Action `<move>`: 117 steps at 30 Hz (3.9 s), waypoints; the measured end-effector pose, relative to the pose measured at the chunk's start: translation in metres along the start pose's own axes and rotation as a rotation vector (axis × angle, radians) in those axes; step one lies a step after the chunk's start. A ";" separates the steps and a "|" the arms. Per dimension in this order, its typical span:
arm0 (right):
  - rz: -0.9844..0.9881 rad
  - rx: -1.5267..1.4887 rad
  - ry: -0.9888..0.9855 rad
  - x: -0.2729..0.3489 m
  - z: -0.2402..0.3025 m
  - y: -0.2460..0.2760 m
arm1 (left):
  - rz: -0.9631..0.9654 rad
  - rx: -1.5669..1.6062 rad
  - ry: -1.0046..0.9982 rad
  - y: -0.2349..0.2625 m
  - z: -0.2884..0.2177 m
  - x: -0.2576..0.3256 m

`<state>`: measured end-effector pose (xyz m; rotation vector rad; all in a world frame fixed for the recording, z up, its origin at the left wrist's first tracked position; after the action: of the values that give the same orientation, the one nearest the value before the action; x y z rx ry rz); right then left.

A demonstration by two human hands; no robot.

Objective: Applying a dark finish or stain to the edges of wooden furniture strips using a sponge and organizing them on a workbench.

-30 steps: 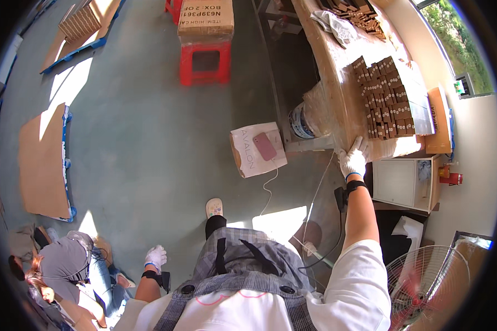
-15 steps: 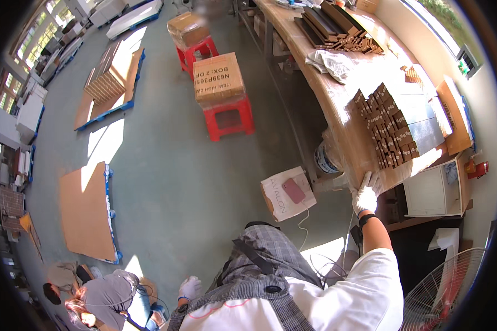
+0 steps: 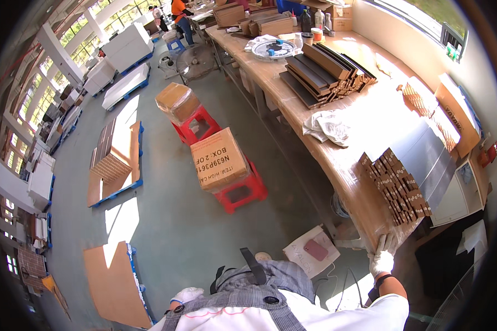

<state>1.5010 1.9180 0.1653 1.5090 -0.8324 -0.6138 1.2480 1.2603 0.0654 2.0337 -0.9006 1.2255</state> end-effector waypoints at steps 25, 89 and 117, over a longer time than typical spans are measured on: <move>0.806 -0.378 -0.261 -0.002 0.193 -0.053 | 0.735 -1.236 -0.400 0.096 -0.322 -0.254; 1.109 -1.248 -0.559 -0.229 0.530 0.085 | 1.195 -1.561 -0.186 0.251 -0.764 -0.368; 0.432 -1.464 -1.021 -0.113 0.505 -0.029 | 0.361 -1.463 -1.061 0.312 -0.837 -0.300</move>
<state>1.0397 1.7022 0.0688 -0.3923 -0.9951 -1.2698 0.4757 1.7896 0.1725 1.0783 -1.8701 -0.5967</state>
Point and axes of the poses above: each hand's wrist, its own x-axis away from the middle knuckle, its own y-axis out of the back of the hand, z = x × y, the point moved 6 cm from there along -x, towards the middle knuckle, and after that the axes turned 7 degrees about -y, right-handed, at the moved point
